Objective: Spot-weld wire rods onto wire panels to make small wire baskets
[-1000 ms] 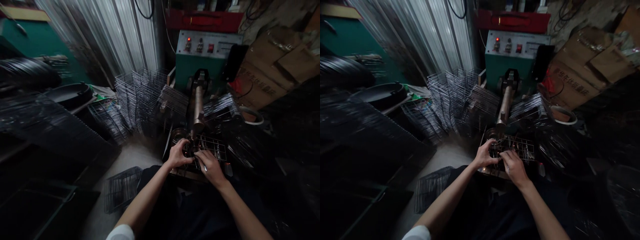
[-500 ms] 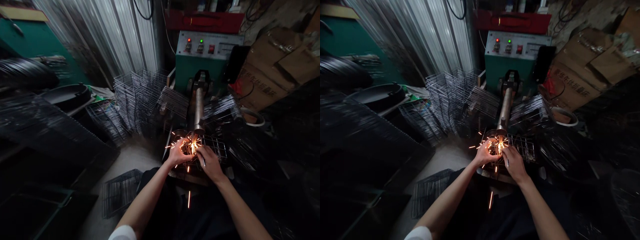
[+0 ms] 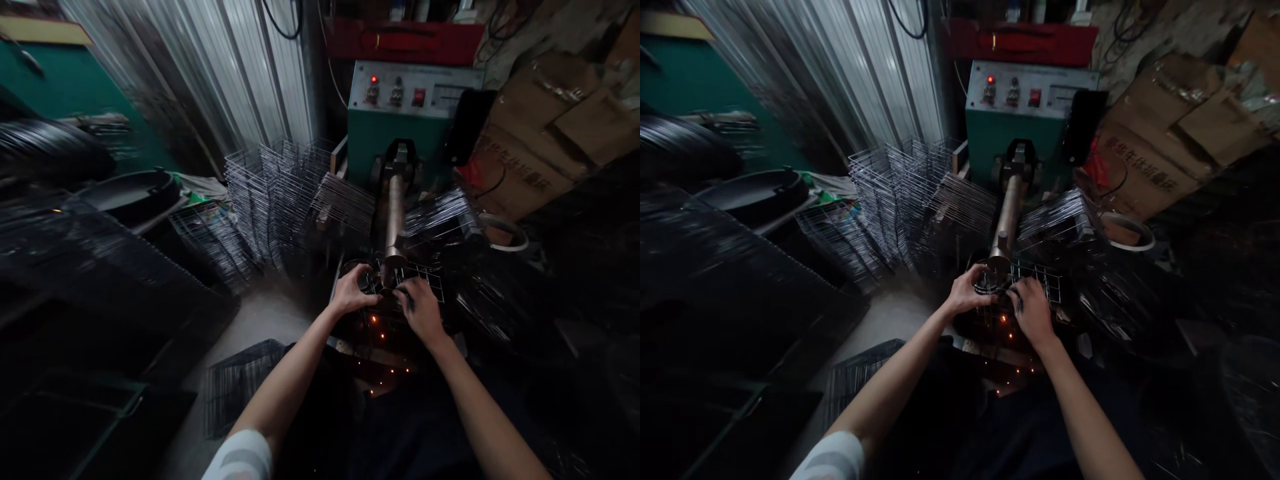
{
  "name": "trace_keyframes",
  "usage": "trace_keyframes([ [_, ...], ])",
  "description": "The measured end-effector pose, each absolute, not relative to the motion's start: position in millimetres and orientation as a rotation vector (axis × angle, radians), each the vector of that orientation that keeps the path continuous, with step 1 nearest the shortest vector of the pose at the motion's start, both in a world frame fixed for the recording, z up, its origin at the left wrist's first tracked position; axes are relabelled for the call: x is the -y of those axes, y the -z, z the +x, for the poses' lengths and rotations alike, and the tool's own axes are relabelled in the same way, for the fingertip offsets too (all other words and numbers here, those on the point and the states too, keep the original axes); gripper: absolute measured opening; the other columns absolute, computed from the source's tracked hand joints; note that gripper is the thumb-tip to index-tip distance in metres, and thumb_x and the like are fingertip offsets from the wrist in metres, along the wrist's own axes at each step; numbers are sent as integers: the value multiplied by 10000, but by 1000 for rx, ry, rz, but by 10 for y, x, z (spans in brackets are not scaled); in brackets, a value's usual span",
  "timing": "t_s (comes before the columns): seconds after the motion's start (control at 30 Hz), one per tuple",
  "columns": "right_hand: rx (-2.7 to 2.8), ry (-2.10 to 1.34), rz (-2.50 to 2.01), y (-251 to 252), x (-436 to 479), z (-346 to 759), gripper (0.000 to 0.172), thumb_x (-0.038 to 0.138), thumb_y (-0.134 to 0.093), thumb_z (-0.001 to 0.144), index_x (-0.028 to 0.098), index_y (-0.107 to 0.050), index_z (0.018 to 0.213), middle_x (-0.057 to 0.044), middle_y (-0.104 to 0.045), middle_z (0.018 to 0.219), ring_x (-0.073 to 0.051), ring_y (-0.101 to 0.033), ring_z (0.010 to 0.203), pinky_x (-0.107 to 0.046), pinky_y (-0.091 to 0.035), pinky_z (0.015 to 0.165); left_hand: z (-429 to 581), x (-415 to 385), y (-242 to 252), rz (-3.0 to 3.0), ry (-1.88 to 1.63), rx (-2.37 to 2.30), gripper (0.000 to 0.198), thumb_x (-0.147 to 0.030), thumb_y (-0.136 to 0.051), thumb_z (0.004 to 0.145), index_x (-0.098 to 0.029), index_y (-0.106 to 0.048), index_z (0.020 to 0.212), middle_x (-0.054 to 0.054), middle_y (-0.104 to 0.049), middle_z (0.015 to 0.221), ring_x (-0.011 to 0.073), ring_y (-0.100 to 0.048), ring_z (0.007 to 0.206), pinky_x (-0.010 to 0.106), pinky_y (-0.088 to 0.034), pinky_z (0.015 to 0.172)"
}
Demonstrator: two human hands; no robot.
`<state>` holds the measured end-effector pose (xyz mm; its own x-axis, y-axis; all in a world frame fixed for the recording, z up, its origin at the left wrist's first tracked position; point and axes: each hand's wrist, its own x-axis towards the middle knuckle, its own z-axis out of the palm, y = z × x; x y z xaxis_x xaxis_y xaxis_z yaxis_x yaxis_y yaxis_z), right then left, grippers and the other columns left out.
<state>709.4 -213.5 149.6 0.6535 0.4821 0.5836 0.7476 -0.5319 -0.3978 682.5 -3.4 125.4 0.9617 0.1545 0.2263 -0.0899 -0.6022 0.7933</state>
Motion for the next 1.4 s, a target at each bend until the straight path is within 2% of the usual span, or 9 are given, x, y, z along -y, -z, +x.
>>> trace_keyframes([
  [0.43,951,491,-2168,-1485,2134,7169,166,268,-543,969,222,-636,839,-61,-639,832,-234,-594,839,-370,-488,786,6881,-27,-1329,2217,-317,32,696,-443,-842,603,-297,-576,1230,-3,-683,1153,240,-650,1052,353,-496,935],
  [0.53,947,402,-2142,-1543,2211,7147,153,275,-564,958,215,-656,852,-59,-655,843,-225,-618,825,-358,-498,773,6801,-163,-1227,2124,-273,122,898,-466,-878,566,-303,-485,1357,40,-606,1317,273,-585,1203,401,-460,1043],
  [0.67,860,215,-2050,-1607,2461,7020,161,291,-546,968,211,-686,963,-81,-694,972,-235,-660,920,-363,-525,826,6534,-295,-583,1827,-262,29,1407,-379,-963,391,-236,-177,1549,163,-239,1606,357,-267,1476,495,-264,1207],
  [0.7,801,153,-2029,-1605,2530,6966,173,309,-545,970,213,-688,983,-83,-702,988,-239,-668,936,-367,-535,833,6467,-263,-358,1700,-213,-42,1435,-363,-954,416,-234,-103,1564,179,-213,1612,363,-264,1478,524,-274,1196],
  [0.83,470,-61,-1868,-1522,2734,6705,229,409,-604,940,214,-649,1050,-96,-716,1026,-237,-707,859,-372,-594,774,6387,83,385,1130,50,-141,1370,-324,-881,523,-359,16,1558,157,-294,1592,325,-482,1354,529,-440,1069],
  [0.97,212,-117,-1753,-1445,2815,6505,364,470,-752,821,224,-569,1019,-80,-732,906,-213,-696,667,-328,-598,593,6564,322,582,965,41,-128,1268,-279,-855,523,-453,-102,1528,91,-351,1580,284,-559,1286,429,-502,988],
  [1.1,138,-176,-1668,-1492,2791,6423,406,488,-803,763,212,-533,890,-69,-728,784,-157,-617,528,-258,-513,461,6559,250,489,971,48,-150,1292,-273,-882,460,-481,-140,1497,89,-300,1598,313,-532,1311,376,-543,881],
  [1.2,121,-286,-1613,-1614,2727,6348,420,499,-812,748,205,-533,857,-51,-710,730,-123,-564,472,-224,-453,419,6311,68,325,1049,24,-186,1259,-286,-906,439,-438,-202,1472,116,-302,1580,320,-502,1324,374,-540,889],
  [1.4,174,-645,-1409,-1916,2669,6093,377,478,-769,801,207,-546,938,18,-631,596,-35,-348,309,-143,-219,308,5628,-345,-361,1405,-168,-175,1065,-309,-933,466,-300,-338,1350,103,-487,1326,297,-548,1223,447,-492,1010],
])
